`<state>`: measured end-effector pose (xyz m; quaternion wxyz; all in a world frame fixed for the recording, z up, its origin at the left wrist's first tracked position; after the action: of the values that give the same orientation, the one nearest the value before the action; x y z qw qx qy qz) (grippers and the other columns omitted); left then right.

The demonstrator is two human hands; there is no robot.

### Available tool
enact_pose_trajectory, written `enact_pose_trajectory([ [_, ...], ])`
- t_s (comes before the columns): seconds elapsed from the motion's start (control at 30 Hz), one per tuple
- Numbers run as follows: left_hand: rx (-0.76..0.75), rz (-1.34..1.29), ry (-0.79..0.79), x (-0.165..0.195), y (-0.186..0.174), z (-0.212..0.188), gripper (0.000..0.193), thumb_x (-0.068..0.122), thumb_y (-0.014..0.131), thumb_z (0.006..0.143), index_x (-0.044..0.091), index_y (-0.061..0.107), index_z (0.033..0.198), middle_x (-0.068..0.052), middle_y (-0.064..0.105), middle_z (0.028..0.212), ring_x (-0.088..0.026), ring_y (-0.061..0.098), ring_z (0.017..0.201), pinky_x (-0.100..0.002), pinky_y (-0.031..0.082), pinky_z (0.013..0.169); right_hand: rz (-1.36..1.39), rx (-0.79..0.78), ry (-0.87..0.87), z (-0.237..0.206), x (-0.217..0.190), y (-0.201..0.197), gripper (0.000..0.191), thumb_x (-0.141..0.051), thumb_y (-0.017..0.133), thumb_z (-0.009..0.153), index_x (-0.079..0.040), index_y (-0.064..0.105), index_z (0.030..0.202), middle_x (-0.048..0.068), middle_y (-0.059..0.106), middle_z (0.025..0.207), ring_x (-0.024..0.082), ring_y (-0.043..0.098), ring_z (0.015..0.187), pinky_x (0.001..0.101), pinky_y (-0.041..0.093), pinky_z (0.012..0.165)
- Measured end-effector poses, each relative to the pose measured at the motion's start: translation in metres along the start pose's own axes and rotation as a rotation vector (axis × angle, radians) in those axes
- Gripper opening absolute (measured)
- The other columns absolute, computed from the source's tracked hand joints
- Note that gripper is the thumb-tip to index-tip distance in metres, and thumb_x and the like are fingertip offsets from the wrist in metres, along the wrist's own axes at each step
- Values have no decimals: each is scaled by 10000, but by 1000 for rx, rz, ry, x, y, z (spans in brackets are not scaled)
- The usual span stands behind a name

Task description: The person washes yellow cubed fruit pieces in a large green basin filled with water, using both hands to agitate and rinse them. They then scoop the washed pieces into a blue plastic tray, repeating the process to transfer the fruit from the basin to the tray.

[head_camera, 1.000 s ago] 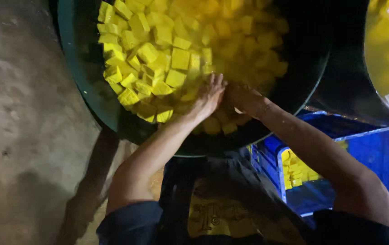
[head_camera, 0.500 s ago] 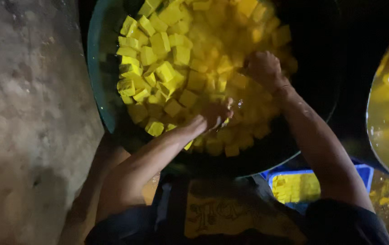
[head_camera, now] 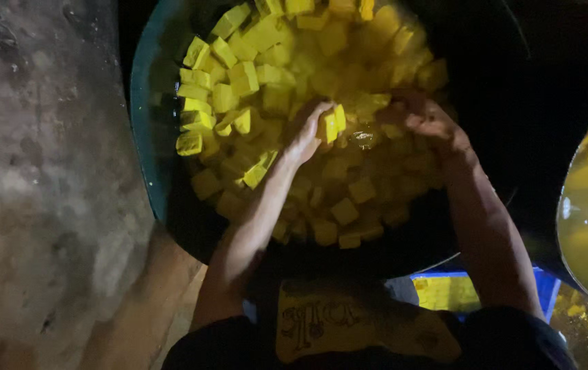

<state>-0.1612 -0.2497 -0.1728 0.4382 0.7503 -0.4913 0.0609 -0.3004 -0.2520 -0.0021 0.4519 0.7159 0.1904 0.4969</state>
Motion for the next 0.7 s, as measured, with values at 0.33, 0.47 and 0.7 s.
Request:
enact_pose_trajectory([
  [0.33, 157, -268, 123, -24, 41, -1, 456, 370, 563, 1006, 41, 645, 1311, -130, 668, 1106, -260, 582, 857, -401, 491, 689, -1319, 669, -197, -10, 4, -43, 500, -374, 605, 1043, -44, 566, 1418, 235, 604, 1345, 460, 476, 1205, 491, 413, 977],
  [0.47, -50, -535, 354, -15, 57, -1, 368, 228, 632, 996, -19, 646, 1269, -112, 656, 1045, -206, 645, 849, -351, 569, 709, -2600, 866, -748, 1, 20, 10, 539, -172, 716, 922, -30, 582, 1424, 274, 598, 1381, 386, 573, 1237, 412, 534, 979],
  [0.7, 25, -760, 321, 13, 9, -4, 444, 455, 558, 954, 75, 677, 1150, -102, 697, 1017, -254, 693, 819, -411, 600, 638, -2819, 685, -736, 3, 20, -22, 501, -119, 681, 986, -54, 572, 1470, 220, 571, 1492, 359, 543, 1379, 442, 494, 1132],
])
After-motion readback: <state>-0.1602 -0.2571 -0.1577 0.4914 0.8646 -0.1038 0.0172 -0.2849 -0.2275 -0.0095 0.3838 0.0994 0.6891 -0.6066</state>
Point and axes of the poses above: each hand's wrist, its own z-axis towards the middle knuckle, its own y-axis out of the palm, x = y × z, the point moved 9 cm from there along z, towards the middle knuckle
